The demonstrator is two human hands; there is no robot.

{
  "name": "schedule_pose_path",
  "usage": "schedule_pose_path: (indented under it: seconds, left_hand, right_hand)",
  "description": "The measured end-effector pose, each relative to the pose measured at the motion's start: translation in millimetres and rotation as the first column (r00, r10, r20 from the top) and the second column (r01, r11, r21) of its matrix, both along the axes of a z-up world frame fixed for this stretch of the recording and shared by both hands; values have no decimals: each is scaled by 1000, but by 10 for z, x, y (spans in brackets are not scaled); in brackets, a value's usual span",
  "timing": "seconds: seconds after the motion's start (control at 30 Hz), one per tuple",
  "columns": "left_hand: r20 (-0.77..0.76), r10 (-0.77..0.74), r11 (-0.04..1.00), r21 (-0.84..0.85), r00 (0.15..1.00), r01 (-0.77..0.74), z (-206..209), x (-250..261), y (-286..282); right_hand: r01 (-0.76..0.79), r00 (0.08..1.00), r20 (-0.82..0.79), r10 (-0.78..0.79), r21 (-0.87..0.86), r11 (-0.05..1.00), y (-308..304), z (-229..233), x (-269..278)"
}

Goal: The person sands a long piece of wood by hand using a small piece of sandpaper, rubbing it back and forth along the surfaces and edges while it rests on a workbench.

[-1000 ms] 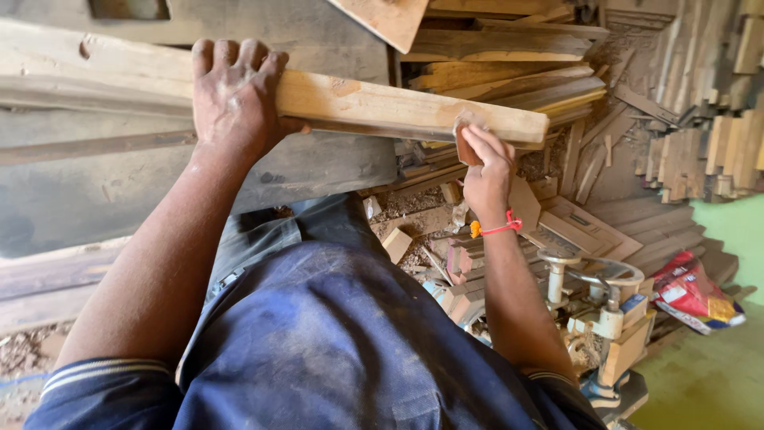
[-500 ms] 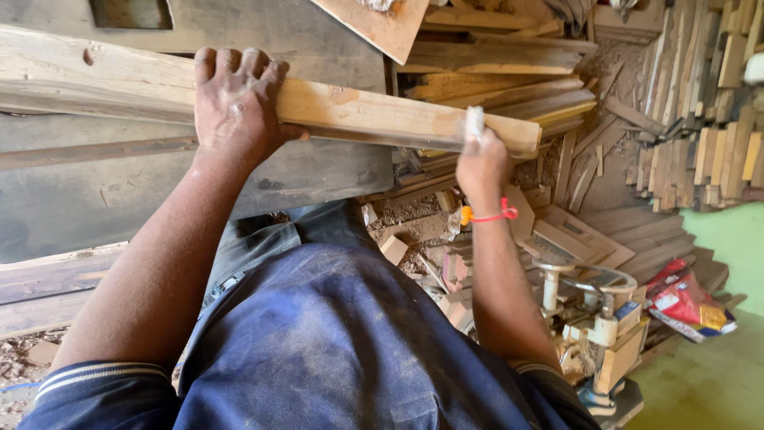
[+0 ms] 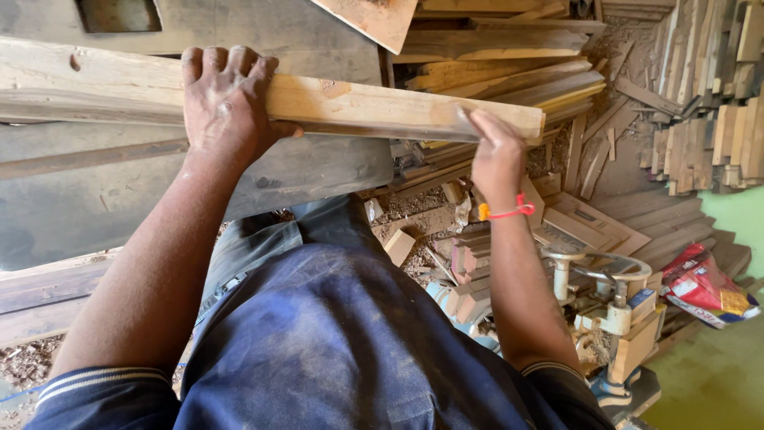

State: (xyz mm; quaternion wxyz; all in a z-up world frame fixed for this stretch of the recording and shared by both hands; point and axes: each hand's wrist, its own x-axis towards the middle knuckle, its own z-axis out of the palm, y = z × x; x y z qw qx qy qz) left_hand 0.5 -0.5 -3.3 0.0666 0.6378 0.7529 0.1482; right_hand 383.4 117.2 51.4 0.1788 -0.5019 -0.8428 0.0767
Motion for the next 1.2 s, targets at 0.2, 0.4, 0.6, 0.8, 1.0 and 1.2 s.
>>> schedule_pose_path:
  seconds: [0.2,0.4,0.6,0.8,1.0,1.2]
  left_hand:
    - [7,-13,1000,16,1000,13,-8,1,-37]
    - [-55,14,999,-29,998,-16,-17,4,22]
    - [-49,11,999,-42,999,-13,-31,-2,20]
    - [-32,-8,999,32,999,9,-36,-16,-37]
    - [-13,-3,1000,11,1000,3,1,-20,-13]
    - [-7,-11,1000,-11,1000,11,71,-17,-8]
  right_hand:
    - [-25,999,33,24,30,999,-100,-250,89]
    - [-48,994,98,53,-49,998,-118,-41,132]
    - [143,989,-14,-147,-166,976,27,94,146]
    - [344,938,105,-331,-154,926,-20,65,-95]
    - [145,988,59,-139,-98,985,-255,39,-152]
    - [48,998,37,-46,-58,997,-325,75,-490]
